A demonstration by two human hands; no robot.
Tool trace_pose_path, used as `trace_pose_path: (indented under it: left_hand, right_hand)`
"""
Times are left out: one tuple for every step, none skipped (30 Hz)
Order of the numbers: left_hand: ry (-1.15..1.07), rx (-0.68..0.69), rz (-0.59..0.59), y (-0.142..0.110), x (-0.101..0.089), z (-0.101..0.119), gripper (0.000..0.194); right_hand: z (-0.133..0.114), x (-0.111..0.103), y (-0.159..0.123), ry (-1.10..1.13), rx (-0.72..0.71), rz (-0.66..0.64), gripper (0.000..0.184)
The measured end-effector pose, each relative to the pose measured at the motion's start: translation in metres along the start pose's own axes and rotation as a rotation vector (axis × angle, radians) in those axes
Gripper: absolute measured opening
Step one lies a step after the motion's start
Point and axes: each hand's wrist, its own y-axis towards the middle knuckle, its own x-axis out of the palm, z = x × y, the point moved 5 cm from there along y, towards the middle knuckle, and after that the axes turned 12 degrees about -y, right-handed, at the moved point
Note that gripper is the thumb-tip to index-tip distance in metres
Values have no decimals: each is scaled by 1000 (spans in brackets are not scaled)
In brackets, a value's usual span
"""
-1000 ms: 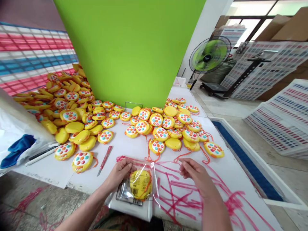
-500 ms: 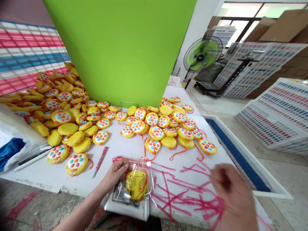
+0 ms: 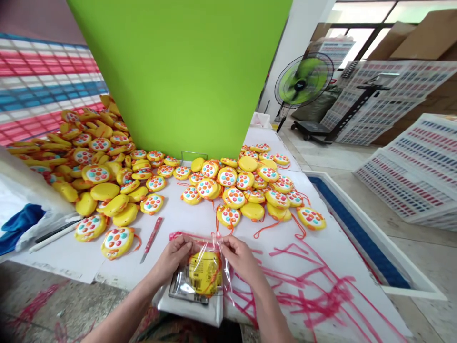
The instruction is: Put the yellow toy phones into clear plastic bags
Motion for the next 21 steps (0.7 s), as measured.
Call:
trace_pose_path:
  left_hand:
    - [-31,-13,-12,0,1,0,35]
    - [-69,-31,-30,0,1,-1,34]
    - [-109,-53,-45,-1,2,-1,34]
    - [-140,-73,-51,-1,2,-2,34]
    - [-170,-92,-58,-1,2,-2,36]
    - [-198,-111,-64,-1,2,-3,39]
    - [-223,-127,-65,-2,2,-3,41]
    - [-244,-140,-63,-2,2,-4,43]
    - [-257,-147,-57,-2,1,-5,42]
    - [-259,-149,-45,-2,0,-5,38]
    - [-251,-146,-27,-2,-1,-5,33]
    - [-237,-139,-13,-2,-2,-5,26]
    - [-222,-129,-7,-2,-3,-5,20]
    - [-211,-119,-8,-2,-3,-4,15]
    - [-205,-111,-14,-1,-4,-4,12]
    - [-203,-107,-23,-1,-4,-3,10]
    - [-201,-102,-31,-1,-4,-2,9]
    - [-197,-96,-36,-1,-4,-1,9]
    - [-191,-88,-42,-1,-5,-1,9]
    - [-181,-75,-49,0,-5,0,11]
    - [-165,-59,-56,0,-5,1,15]
  right_hand:
    - [3,-1,0,40,14,11,30]
    - [6,-2,-1,71,33,26,29]
    - [9,-5,-3,94,56,42,28]
    - [13,-7,-5,116,82,56,28]
    - [16,-9,-8,140,104,70,28]
    - [18,-12,-11,170,120,84,28]
    - [21,-13,-13,204,132,99,29]
    - [23,-15,-15,237,142,112,31]
    - [24,-15,-17,268,148,119,33]
    - [26,-15,-18,294,153,120,34]
    - [28,-14,-19,310,158,119,33]
    - [29,-14,-19,316,162,118,29]
    - [30,-13,-18,315,162,120,23]
    - [31,-13,-17,311,160,126,18]
    - [31,-12,-16,303,155,136,14]
    - [31,-12,-15,292,150,144,12]
    - [31,-12,-14,285,145,148,12]
    - [31,-11,-13,283,143,152,12]
    - [31,-11,-12,288,146,158,14]
    - [32,-11,-12,298,154,167,18]
    - [32,-12,-12,310,164,182,23]
